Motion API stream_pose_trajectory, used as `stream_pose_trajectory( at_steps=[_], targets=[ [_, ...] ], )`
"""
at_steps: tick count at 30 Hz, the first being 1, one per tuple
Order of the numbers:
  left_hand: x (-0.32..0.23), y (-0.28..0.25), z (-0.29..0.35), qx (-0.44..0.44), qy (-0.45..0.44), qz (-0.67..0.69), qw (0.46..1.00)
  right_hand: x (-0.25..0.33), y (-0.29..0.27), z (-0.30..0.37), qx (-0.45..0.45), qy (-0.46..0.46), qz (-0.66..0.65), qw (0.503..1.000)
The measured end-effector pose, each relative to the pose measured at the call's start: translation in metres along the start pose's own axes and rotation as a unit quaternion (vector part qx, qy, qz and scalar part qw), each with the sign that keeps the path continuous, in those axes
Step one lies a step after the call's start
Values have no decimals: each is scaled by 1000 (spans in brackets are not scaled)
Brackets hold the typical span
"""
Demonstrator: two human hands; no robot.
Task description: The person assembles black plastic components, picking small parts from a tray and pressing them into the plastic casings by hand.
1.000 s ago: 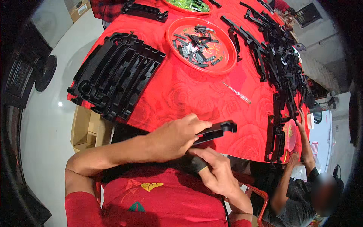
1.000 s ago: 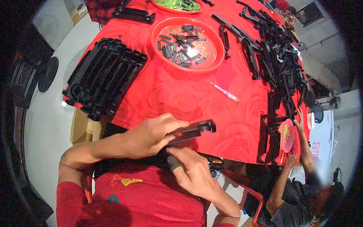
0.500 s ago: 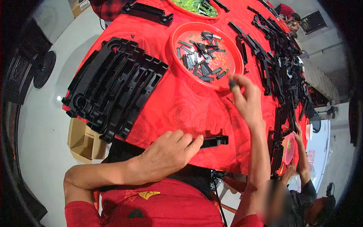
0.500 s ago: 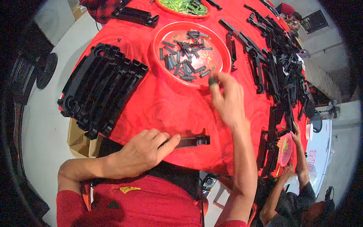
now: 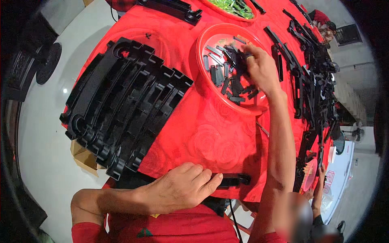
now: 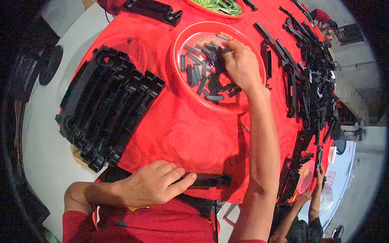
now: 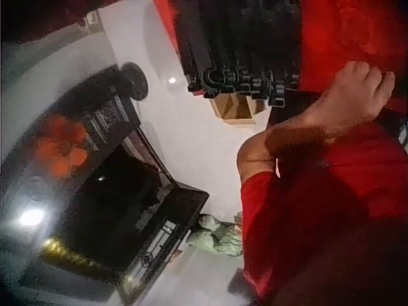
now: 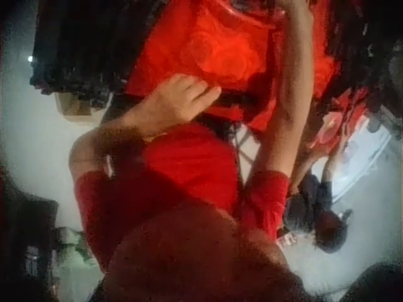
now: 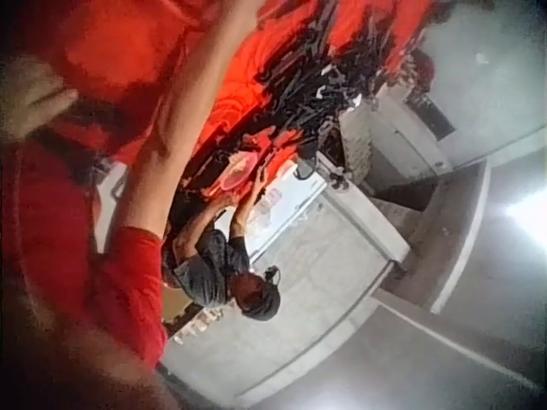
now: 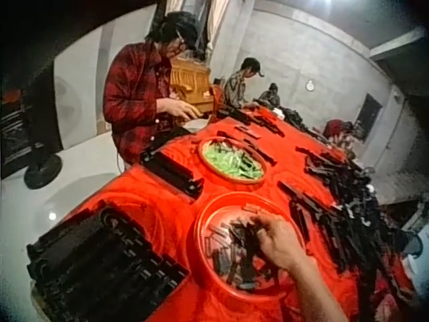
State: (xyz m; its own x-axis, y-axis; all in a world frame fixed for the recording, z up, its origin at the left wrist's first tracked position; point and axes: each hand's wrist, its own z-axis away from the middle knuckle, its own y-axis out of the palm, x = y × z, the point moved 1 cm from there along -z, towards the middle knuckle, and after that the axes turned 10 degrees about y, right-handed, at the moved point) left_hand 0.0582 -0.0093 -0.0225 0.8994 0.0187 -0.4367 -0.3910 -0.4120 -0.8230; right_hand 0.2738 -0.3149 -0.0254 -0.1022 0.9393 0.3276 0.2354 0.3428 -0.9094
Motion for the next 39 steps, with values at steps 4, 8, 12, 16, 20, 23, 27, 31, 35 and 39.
stream_pose_trajectory(
  at_steps=[4,8,12,16,20,23,27,31,35,39],
  targets=[
    [1,1,2,-27,13,1,1000,-12,-15,-15,-13,56,-33,998],
    [1,3,4,-60,7,1,998,-33,-5,-20,-61,4,104,993],
    [5,4,6,-88,2,32,996,-23,3,-18,-23,60,155,986],
    [10,5,7,-67,12,56,996,-22,-11,2,10,65,144,987],
    [15,3,2,-67,14,65,996,8,-36,48,-20,36,11,999],
    [15,9,7,-85,20,71,994,49,-58,118,12,26,-141,990],
    [5,18,2,-83,38,85,992,105,-100,222,94,-2,-99,991],
    [3,19,0,-138,47,91,985,119,-113,295,87,66,-86,990],
    [2,-2,3,-123,22,52,991,125,-110,308,108,54,-54,991],
    [0,11,9,-67,10,95,993,137,-102,300,130,11,-14,991]
  ],
)
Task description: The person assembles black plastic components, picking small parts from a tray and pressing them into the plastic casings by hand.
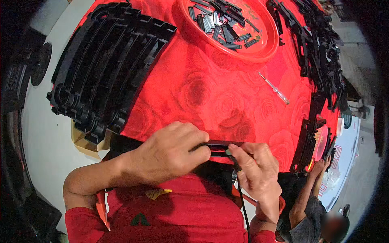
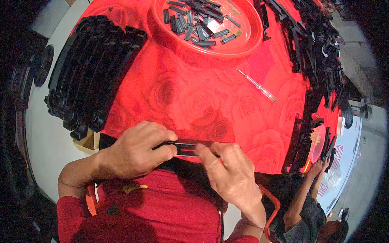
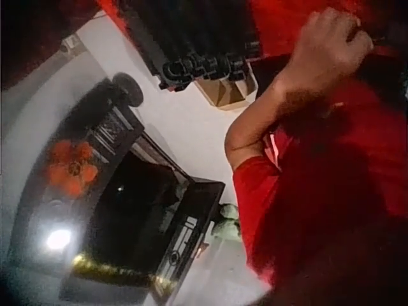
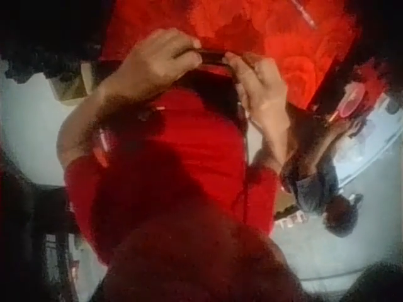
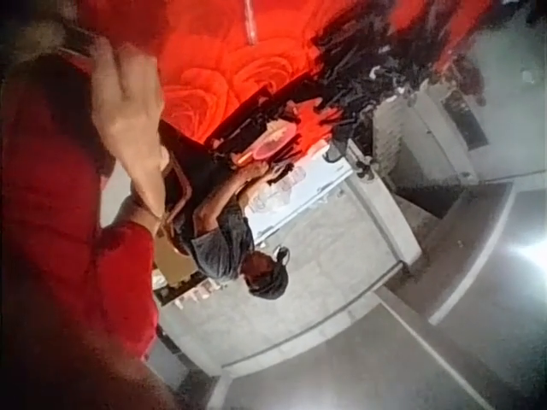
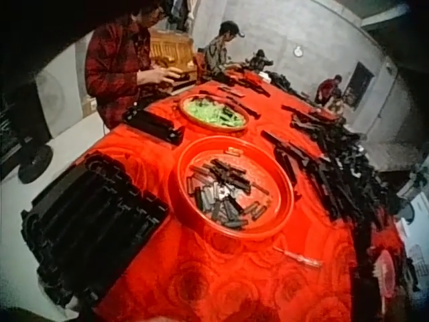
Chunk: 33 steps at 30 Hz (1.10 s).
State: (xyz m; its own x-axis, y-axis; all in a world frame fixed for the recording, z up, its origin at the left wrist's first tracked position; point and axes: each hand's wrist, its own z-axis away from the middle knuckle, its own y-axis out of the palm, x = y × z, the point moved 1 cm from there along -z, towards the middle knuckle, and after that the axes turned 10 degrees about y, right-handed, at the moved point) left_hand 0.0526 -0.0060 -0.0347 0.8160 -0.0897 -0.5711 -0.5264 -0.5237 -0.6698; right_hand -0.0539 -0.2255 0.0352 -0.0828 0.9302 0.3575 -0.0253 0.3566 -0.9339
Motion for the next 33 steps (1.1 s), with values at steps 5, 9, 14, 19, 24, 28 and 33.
stream_pose_trajectory(
  at_steps=[5,9,14,19,24,28,33],
  targets=[
    [3,12,3,-53,2,27,998,7,8,-4,24,-11,9,1000],
    [6,12,2,-84,-13,63,994,10,12,-4,16,-34,22,999],
    [7,12,2,-94,-5,57,994,8,18,0,-9,13,-41,999],
    [7,10,4,-85,-15,84,993,6,13,-1,5,97,-149,984],
    [7,8,2,-69,-19,90,993,6,14,-1,-23,111,-186,976],
    [8,7,2,-69,-19,100,992,4,14,4,-19,126,-206,970],
    [9,9,3,-68,-15,102,992,-2,17,15,-21,149,-255,955]
  ],
)
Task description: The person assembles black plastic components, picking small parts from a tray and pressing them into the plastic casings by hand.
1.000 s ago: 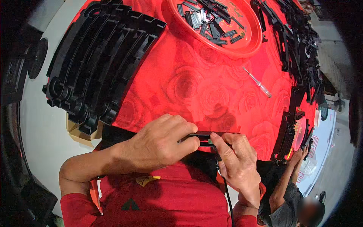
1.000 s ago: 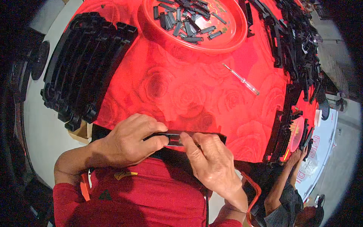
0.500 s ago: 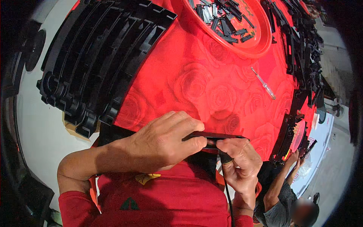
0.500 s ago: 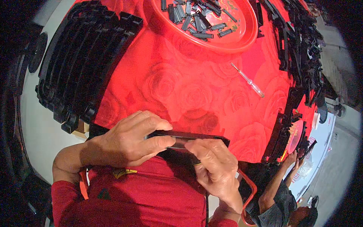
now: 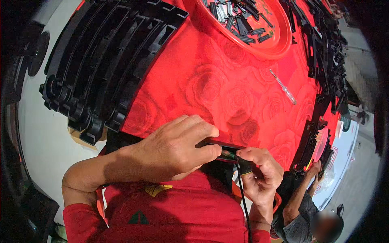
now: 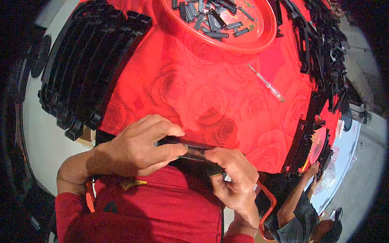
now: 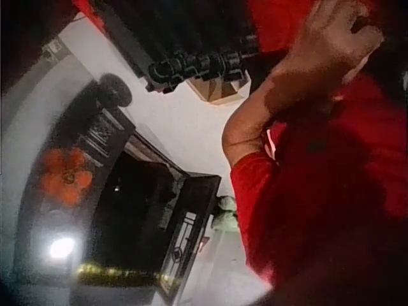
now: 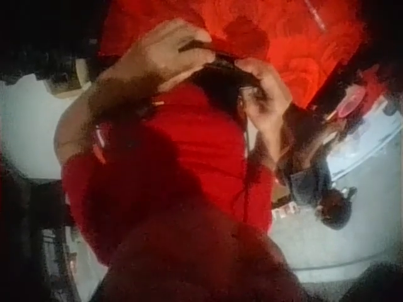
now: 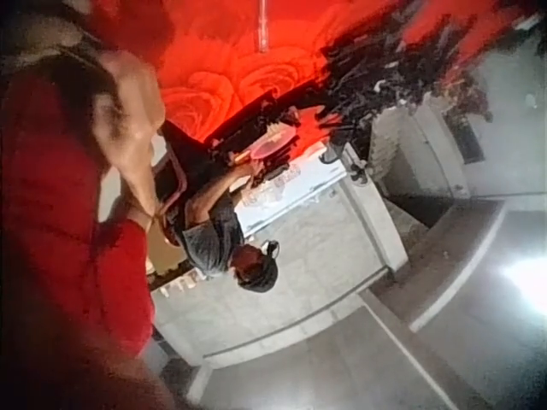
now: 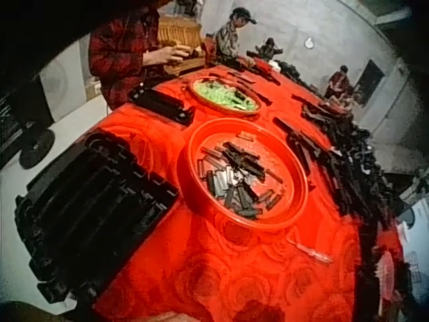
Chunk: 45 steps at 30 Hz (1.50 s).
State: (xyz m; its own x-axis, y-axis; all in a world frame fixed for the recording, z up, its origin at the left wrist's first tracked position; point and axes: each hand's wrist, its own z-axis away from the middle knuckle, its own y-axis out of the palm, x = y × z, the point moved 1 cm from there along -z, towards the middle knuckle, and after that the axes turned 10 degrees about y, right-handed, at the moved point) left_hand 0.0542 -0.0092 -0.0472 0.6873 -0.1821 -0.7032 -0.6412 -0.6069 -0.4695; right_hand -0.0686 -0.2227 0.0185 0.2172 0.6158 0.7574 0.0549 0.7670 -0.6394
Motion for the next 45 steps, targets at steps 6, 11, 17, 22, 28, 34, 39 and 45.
stream_pose_trajectory(
  at_steps=[6,11,17,22,28,34,39,45],
  targets=[
    [-1,0,1,-3,10,-12,1000,13,1,1,23,29,51,998],
    [1,2,2,3,16,-21,1000,5,1,9,-5,142,-88,986],
    [0,2,1,-16,12,-9,1000,-1,6,14,-90,134,-192,968],
    [-1,-1,0,-2,-3,9,1000,-7,12,12,-78,97,-142,982],
    [0,2,0,2,4,-11,1000,-5,10,12,-65,140,-135,979],
    [-4,1,-1,42,40,-82,995,-1,9,11,-43,108,-90,989],
    [-5,2,0,44,50,-104,992,9,2,12,-11,83,5,996],
    [-8,1,-2,58,47,-114,991,2,-8,12,-46,-16,85,995]
  ],
)
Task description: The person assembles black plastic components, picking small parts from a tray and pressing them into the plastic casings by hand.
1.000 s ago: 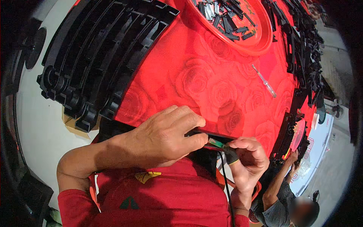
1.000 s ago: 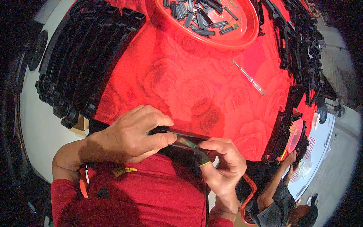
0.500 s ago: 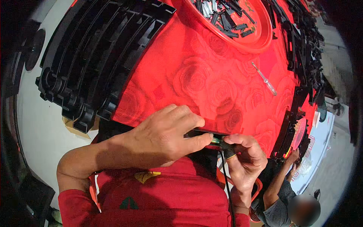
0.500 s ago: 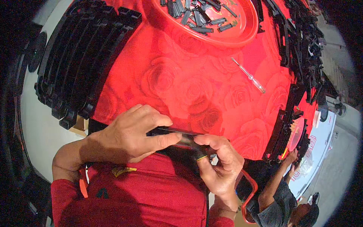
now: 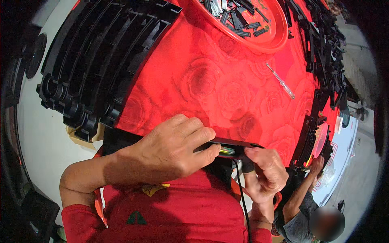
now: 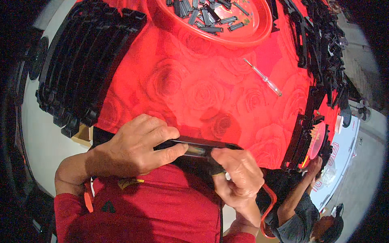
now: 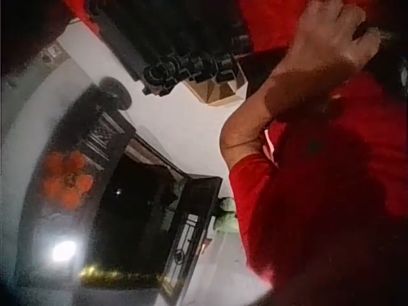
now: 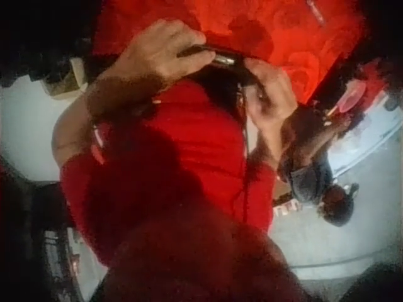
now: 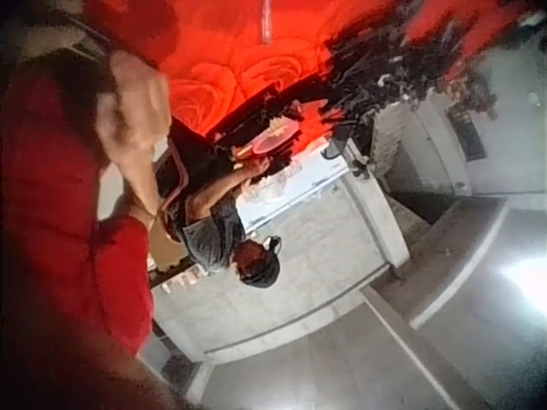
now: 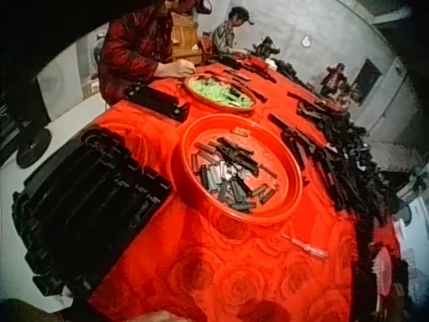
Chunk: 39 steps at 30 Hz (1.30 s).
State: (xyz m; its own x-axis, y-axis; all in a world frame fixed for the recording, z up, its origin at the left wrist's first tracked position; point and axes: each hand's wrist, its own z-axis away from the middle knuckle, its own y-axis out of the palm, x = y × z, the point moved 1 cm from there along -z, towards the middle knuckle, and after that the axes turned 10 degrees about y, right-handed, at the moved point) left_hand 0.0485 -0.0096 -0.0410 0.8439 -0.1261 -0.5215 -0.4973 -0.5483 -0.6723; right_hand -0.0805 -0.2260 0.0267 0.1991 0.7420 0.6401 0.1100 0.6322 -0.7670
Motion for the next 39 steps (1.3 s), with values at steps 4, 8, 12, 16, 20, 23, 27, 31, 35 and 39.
stream_pose_trajectory(
  at_steps=[4,8,12,16,20,23,27,31,35,39],
  targets=[
    [-3,-1,0,14,-6,-16,1000,2,-5,-4,22,-23,124,992],
    [-4,-4,-2,27,-8,-13,1000,-6,4,-3,26,-28,149,988],
    [-4,-4,-3,38,-14,-11,999,-13,8,-6,12,-54,130,990],
    [-6,-5,-4,62,-27,-12,998,-22,10,-10,29,-69,104,992],
    [-8,-8,-6,55,-29,-11,998,-29,11,-12,38,-96,87,991],
    [-7,-12,-12,93,-38,-12,995,-33,10,-12,49,-107,83,990],
    [-11,-15,-15,100,-56,-15,993,-33,6,-18,92,-111,74,987],
    [-13,-16,-19,133,-76,-20,988,-32,5,-20,99,-118,79,985],
    [-14,-17,-24,156,-85,-6,984,-26,3,-20,119,-119,108,980],
    [-13,-15,-25,160,-89,0,983,-26,2,-24,128,-120,111,978]
  ],
)
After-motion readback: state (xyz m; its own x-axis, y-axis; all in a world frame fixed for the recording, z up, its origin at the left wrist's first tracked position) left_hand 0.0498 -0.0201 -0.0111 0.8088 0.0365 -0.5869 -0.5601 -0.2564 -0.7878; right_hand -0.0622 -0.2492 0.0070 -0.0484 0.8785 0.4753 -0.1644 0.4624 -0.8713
